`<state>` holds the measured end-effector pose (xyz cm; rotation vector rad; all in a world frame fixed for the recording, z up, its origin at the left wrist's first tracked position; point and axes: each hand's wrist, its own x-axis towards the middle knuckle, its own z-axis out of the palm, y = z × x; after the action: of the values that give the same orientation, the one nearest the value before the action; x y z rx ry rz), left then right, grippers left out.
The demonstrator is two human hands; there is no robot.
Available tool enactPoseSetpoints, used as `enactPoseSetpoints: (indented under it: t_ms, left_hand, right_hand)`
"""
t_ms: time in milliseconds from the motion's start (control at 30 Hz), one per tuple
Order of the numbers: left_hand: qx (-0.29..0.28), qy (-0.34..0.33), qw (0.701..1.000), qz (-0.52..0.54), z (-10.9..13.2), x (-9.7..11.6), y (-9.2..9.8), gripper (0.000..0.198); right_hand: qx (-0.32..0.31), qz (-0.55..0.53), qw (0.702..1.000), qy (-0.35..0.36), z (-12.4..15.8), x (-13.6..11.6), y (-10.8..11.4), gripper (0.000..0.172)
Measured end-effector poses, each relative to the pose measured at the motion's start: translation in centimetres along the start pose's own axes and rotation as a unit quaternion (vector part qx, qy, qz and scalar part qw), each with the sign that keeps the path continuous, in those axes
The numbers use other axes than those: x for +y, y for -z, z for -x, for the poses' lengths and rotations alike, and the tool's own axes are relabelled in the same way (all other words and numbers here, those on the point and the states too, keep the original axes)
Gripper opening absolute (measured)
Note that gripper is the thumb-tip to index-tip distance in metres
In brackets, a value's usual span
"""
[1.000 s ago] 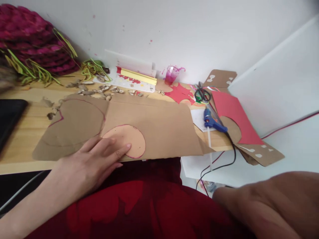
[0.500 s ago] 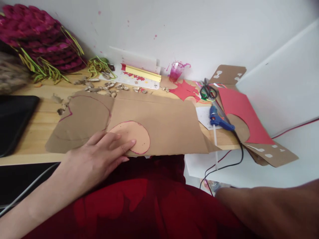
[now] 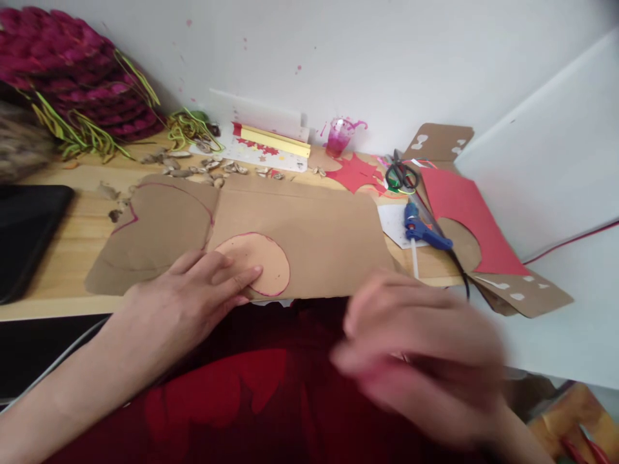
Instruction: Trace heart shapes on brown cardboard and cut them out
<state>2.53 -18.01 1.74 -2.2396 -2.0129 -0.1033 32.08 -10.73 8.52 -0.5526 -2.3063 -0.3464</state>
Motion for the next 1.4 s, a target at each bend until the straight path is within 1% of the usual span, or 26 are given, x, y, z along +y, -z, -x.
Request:
enactPoseSetpoints:
  t_ms: [33, 100, 133, 167, 200, 300, 433, 633, 733, 867, 967, 1033, 1100, 1167, 1200, 1267, 1333, 1400]
  left_hand:
    - [-0.001, -0.002, 1.0, -0.002, 0.0, 0.0, -0.1, 0.043]
    - [-0.008, -0.005, 1.0, -0.003, 0.0, -0.1, -0.3, 0.043]
    - [-0.012, -0.005, 1.0, -0.003, 0.0, -0.2, -0.3, 0.043]
    - [-0.014, -0.005, 1.0, -0.003, 0.0, -0.3, -0.4, 0.042]
    - [-0.016, -0.005, 1.0, -0.002, 0.0, -0.4, -0.5, 0.042]
    - [-0.01, -0.013, 1.0, 0.004, 0.0, -0.7, -0.5, 0.04]
    - [0.001, -0.03, 0.999, 0.021, -0.1, -1.0, -0.3, 0.04]
    - [-0.022, -0.024, 0.998, 0.059, -0.7, -1.2, 0.2, 0.04]
    - [-0.025, -0.032, 0.995, 0.088, -1.3, -1.7, 0.0, 0.038]
    - [-0.009, -0.057, 0.991, 0.123, -2.6, -2.4, -0.7, 0.04]
    - [-0.005, -0.068, 0.99, 0.127, -3.6, -2.5, -1.1, 0.046]
    - [-0.002, -0.081, 0.99, 0.116, -4.3, -2.3, -1.2, 0.046]
    - [0.011, -0.091, 0.99, 0.103, -5.2, -2.0, -1.3, 0.044]
    - [0.013, -0.081, 0.992, 0.093, -6.4, -1.5, -1.3, 0.044]
    - [0.006, -0.071, 0.993, 0.091, -7.1, -1.1, -1.2, 0.044]
    - [-0.027, -0.06, 0.994, 0.093, -8.7, 0.0, -0.9, 0.045]
    - [-0.058, -0.055, 0.992, 0.095, -10.3, 1.4, -0.3, 0.046]
    - [-0.071, -0.056, 0.991, 0.098, -11.7, 2.9, 0.4, 0.046]
  right_hand:
    - [-0.058, -0.043, 0.997, 0.014, -0.6, 0.3, -1.8, 0.039]
    - [-0.199, -0.127, 0.972, 0.025, -0.9, 0.5, -4.8, 0.029]
    - [-0.253, -0.145, 0.956, 0.02, -0.6, 0.5, -5.8, 0.031]
    - [-0.287, -0.143, 0.947, 0.011, -0.1, 0.3, -6.5, 0.037]
    - [-0.301, -0.122, 0.946, 0.003, 0.3, 0.1, -6.9, 0.042]
    - [-0.313, -0.066, 0.947, 0.0, 1.3, -0.3, -7.2, 0.048]
    - [-0.341, -0.055, 0.938, 0.016, 1.0, -0.3, -7.2, 0.048]
    - [-0.372, -0.032, 0.926, 0.044, 0.5, -0.4, -7.3, 0.048]
    - [-0.377, -0.015, 0.923, 0.069, 0.4, -0.4, -7.2, 0.046]
    - [-0.393, -0.005, 0.915, 0.095, 0.0, -0.7, -7.2, 0.047]
    - [-0.416, -0.005, 0.904, 0.098, -0.3, -1.0, -7.1, 0.048]
    - [-0.425, -0.004, 0.9, 0.096, -0.4, -1.2, -7.1, 0.049]
    - [-0.423, -0.005, 0.902, 0.093, -0.4, -1.3, -7.0, 0.049]
    - [-0.42, -0.006, 0.903, 0.088, -0.4, -1.5, -7.1, 0.05]
    - [-0.42, -0.007, 0.903, 0.086, -0.4, -1.6, -7.1, 0.05]
    - [-0.425, -0.008, 0.902, 0.082, -0.4, -1.8, -7.1, 0.052]
    - [-0.427, -0.009, 0.901, 0.078, -0.2, -2.0, -7.3, 0.054]
    - [-0.422, -0.009, 0.904, 0.073, 0.0, -2.1, -7.4, 0.055]
